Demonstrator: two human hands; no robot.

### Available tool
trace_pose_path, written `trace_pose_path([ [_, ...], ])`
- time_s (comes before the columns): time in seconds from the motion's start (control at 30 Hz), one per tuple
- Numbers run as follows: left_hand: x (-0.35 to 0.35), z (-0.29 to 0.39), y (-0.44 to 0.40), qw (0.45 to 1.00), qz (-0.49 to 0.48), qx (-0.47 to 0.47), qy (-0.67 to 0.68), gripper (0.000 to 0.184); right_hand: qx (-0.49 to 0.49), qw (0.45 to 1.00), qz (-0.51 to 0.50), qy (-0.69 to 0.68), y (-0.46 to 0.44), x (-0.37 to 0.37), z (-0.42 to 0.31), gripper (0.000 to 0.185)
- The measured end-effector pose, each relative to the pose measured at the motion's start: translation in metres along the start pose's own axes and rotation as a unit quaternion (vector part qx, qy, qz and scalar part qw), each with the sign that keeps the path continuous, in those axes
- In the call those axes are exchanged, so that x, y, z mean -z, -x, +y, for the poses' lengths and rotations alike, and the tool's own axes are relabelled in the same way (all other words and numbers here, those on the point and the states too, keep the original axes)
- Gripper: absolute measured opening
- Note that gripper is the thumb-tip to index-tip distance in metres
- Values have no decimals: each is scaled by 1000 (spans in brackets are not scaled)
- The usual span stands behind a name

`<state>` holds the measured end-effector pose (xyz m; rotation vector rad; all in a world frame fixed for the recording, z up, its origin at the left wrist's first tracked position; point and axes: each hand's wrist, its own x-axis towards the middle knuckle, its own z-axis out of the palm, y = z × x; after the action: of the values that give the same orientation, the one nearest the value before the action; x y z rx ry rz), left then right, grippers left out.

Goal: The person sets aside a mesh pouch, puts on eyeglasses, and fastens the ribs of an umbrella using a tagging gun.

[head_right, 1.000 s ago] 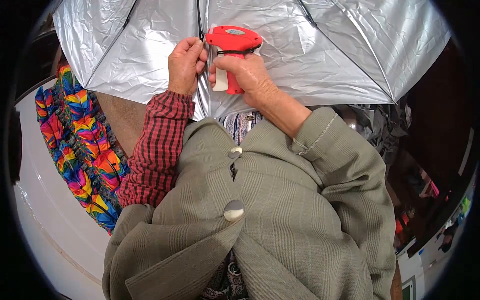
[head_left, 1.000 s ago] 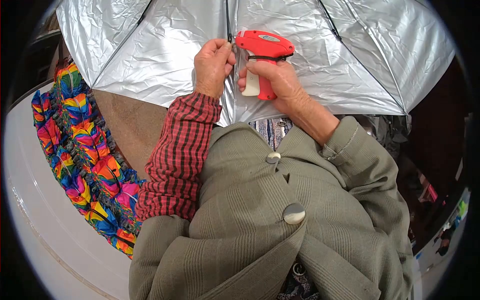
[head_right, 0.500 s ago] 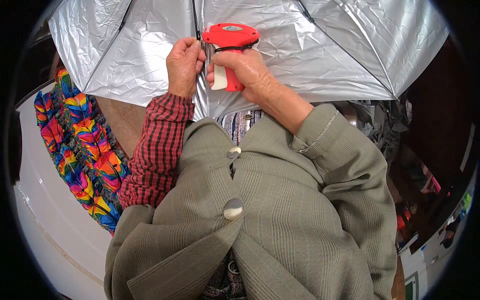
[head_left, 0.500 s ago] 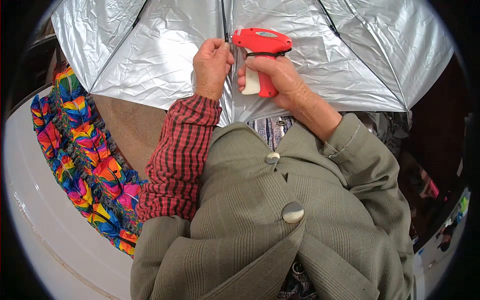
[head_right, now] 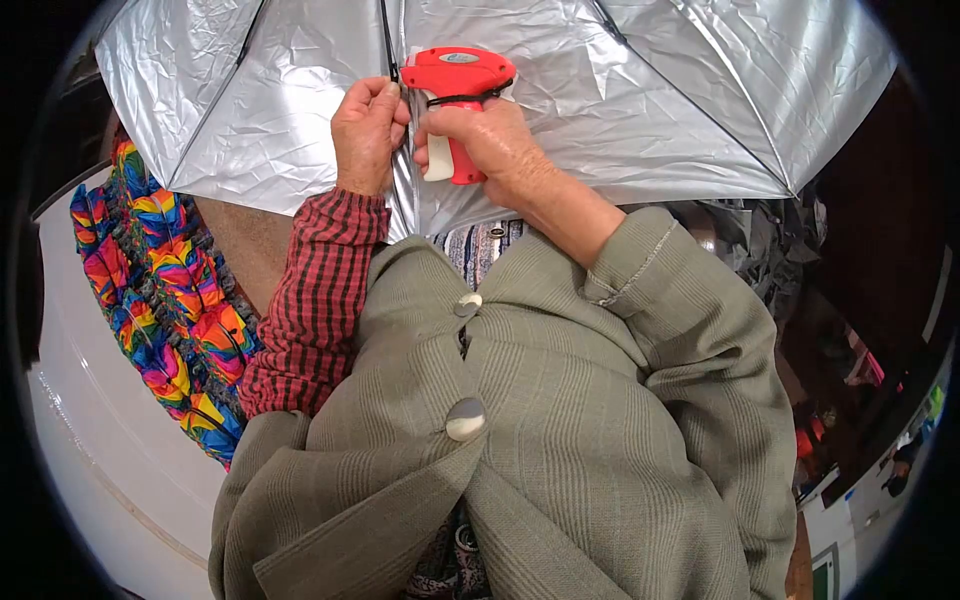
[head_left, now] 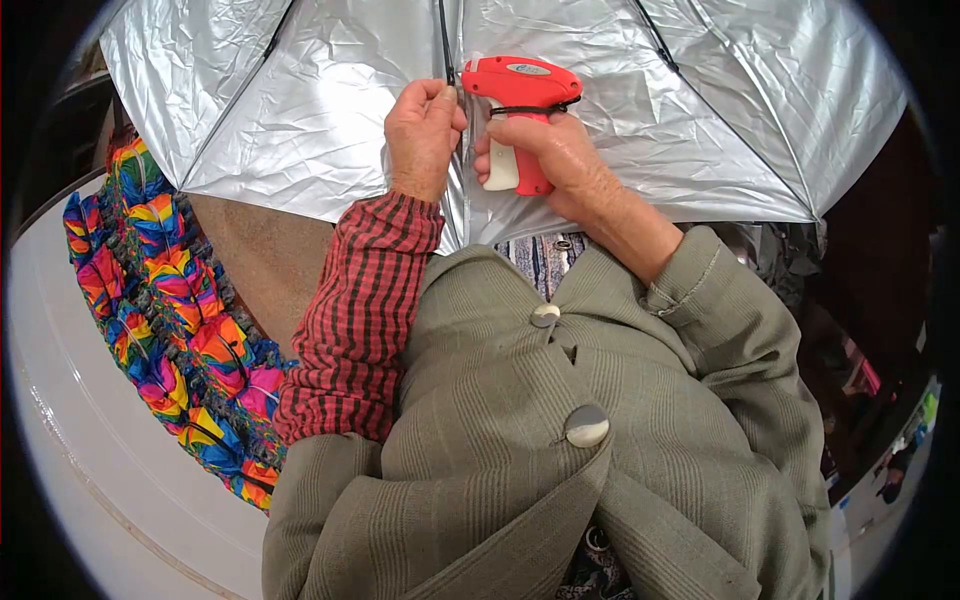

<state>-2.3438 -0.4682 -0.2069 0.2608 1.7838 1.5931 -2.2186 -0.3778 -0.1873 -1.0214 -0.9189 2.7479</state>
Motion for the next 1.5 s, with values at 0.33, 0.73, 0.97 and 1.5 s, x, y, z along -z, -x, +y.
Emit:
trace_pose_path([
  [0.33, -2, -2, -2, 996, 7, -27, -85, 8, -33, 999, 0, 35, -7, 2, -16, 23],
  [0.73, -15, -6, 1, 994, 32, -61, -80, 9, -9, 997, -52, 60, -21, 17, -13, 22],
  [0.97, -19, -2, -8, 979, 43, -37, -193, 9, 11, 991, -31, 133, -22, 21, -19, 24],
  [1.5, -13, 72, -124, 916, -30, -181, -357, 20, 154, 985, -25, 79, -45, -4, -127, 41],
])
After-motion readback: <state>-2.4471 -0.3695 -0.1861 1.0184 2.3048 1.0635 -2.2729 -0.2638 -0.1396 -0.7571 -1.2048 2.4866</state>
